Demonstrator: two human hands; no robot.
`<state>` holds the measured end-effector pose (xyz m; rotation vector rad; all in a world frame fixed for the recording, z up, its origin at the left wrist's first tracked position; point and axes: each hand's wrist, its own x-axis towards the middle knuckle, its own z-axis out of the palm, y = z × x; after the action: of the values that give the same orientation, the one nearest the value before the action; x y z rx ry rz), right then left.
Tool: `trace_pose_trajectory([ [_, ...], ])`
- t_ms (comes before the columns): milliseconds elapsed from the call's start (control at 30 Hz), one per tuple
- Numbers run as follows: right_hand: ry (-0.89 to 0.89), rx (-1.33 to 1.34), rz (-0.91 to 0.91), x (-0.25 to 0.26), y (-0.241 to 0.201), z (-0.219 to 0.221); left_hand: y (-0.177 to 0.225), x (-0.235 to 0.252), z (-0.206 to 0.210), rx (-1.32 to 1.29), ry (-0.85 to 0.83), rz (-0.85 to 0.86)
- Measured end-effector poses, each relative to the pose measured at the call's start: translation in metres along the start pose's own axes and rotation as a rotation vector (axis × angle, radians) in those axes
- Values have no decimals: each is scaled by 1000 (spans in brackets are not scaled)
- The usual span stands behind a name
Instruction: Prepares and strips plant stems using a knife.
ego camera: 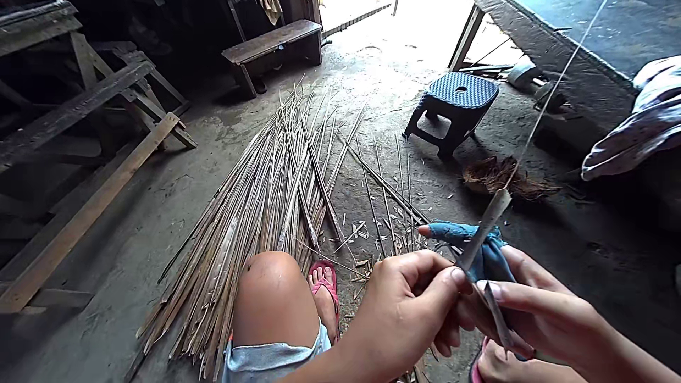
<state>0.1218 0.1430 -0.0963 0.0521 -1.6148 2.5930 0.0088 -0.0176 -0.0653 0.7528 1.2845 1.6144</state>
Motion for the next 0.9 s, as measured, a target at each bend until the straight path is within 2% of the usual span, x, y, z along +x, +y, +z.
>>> trace_pose_trajectory([
  [333,73,-135,-181,7,11,-1,4,1,-7,-167,-40,-81],
  [467,170,-187,-216,10,8,-6,7,-1,-8,-132,-50,-83],
  [667,104,-146,-166,8,2,-13,3,-2,-10,-29,-63,-18],
  [900,199,-173,-156,7,1,-8,4,-2,-11,35,-25,9],
])
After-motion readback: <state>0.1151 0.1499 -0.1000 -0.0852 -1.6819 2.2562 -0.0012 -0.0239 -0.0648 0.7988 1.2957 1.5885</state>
